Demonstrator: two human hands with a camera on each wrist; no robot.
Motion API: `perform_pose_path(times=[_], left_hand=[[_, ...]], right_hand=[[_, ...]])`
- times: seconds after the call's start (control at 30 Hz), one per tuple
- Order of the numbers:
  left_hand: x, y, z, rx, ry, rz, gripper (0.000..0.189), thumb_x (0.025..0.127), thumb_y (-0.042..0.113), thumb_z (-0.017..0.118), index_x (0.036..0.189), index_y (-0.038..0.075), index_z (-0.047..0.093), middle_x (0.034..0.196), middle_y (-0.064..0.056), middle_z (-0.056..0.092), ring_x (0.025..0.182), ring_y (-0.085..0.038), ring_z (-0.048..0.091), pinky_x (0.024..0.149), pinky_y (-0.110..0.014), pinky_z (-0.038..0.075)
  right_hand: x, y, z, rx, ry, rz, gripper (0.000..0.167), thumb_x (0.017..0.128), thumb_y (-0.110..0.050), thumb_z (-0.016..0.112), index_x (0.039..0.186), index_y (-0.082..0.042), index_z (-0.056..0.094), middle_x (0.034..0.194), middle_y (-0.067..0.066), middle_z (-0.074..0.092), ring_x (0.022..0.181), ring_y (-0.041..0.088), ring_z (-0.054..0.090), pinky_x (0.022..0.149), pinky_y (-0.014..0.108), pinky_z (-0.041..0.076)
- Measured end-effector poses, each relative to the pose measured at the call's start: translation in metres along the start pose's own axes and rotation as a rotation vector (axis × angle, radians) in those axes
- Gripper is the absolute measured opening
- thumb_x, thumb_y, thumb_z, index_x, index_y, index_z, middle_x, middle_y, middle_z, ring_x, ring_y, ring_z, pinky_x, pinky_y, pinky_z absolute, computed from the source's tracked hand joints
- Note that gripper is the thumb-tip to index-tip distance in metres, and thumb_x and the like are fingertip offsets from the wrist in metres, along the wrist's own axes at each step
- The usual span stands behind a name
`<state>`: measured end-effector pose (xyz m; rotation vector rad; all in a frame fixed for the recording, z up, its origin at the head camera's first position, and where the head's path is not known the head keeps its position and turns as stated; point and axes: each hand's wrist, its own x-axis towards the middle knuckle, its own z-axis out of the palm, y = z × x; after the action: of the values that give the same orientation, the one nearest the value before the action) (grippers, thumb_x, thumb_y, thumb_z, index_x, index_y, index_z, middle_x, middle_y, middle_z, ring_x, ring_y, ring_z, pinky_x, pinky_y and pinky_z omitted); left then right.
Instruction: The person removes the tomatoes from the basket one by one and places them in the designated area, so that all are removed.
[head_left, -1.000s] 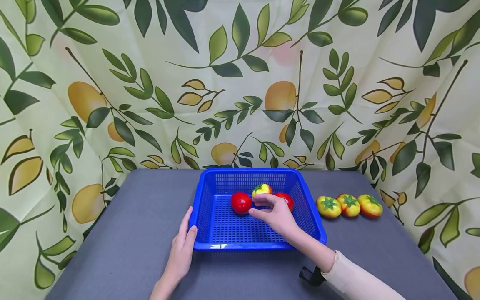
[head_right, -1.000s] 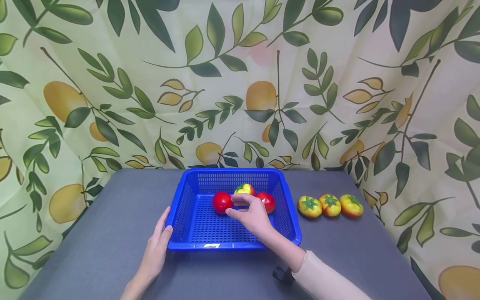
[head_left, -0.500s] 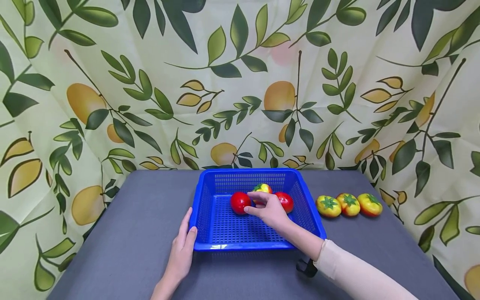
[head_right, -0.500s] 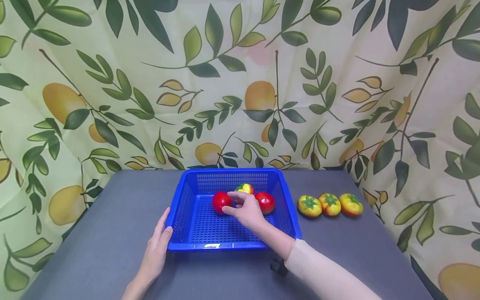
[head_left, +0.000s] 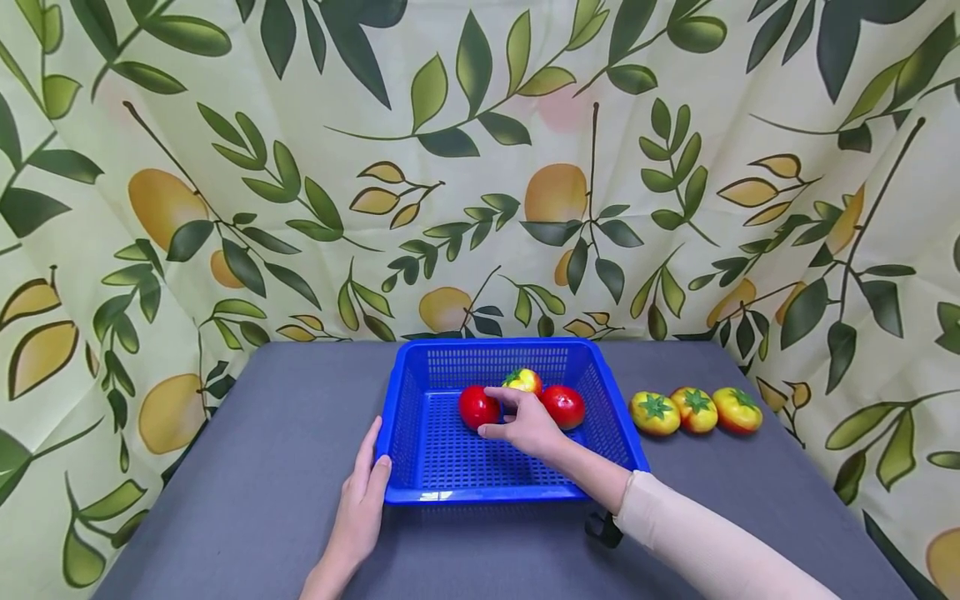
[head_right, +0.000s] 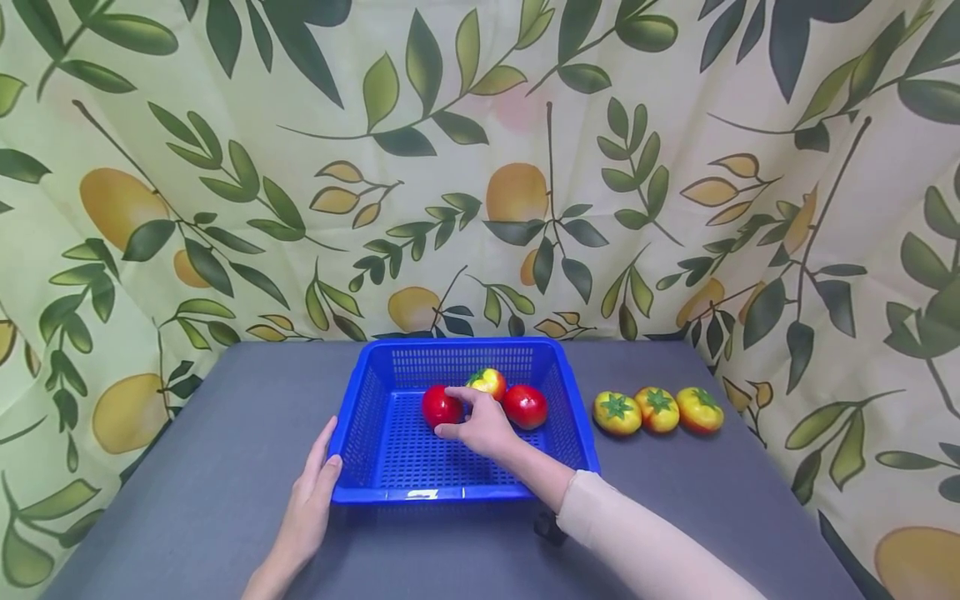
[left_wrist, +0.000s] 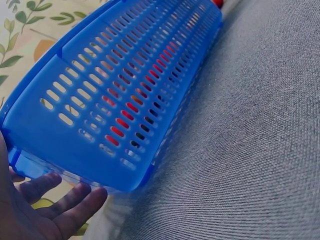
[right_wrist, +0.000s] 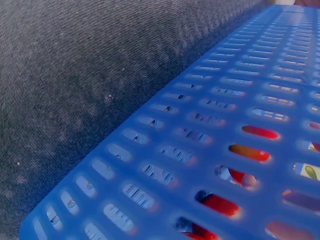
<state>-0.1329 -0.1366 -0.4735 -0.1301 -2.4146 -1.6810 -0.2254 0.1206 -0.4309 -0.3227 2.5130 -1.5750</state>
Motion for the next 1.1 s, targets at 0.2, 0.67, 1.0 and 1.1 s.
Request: perform_pose_path(times=[0.2,0.67,1.0,1.1], left_hand=[[-0.001,-0.001,0.001,0.005,-0.005,-0.001,0.056,0.108,0.031,0.036,0.158,0.013,0.019,0.159,-0.013,0.024,0.141,-0.038,0.027,0.107,-0.062,0.024],[0.0,-0.002,0.001,0.005,0.019,0.016,0.054,0.108,0.027,0.037,0.158,0.014,0.021,0.158,-0.014,0.026,0.14,-0.038,0.03,0.108,-0.062,0.024],[-0.002,-0.002,0.002,-0.001,0.022,0.021,0.054,0.108,0.027,0.036,0.158,0.014,0.021,0.158,-0.014,0.026,0.14,-0.038,0.029,0.108,-0.061,0.024],[-0.001,-0.002,0.002,0.0,0.021,0.022,0.054,0.108,0.028,0.036,0.158,0.014,0.021,0.158,-0.014,0.026,0.141,-0.038,0.029,0.108,-0.061,0.024]], right_hand=[[0.0,0.002,0.001,-0.008,0.017,-0.022,0.054,0.081,-0.01,0.081,0.132,-0.01,0.062,0.131,0.01,0.059,0.119,0.035,0.055,0.094,0.046,0.049],[0.012,-0.001,0.004,-0.07,0.173,-0.114,0.032,0.083,0.009,0.072,0.113,-0.004,0.07,0.108,0.008,0.07,0.102,0.026,0.064,0.088,0.041,0.052],[0.007,-0.004,0.007,-0.078,0.16,-0.028,0.048,0.084,-0.001,0.076,0.13,-0.01,0.065,0.125,0.013,0.063,0.114,0.032,0.059,0.092,0.046,0.05],[0.008,-0.004,0.008,-0.127,0.086,-0.04,0.059,0.084,-0.006,0.077,0.14,-0.011,0.057,0.135,0.014,0.057,0.122,0.036,0.053,0.096,0.051,0.046]])
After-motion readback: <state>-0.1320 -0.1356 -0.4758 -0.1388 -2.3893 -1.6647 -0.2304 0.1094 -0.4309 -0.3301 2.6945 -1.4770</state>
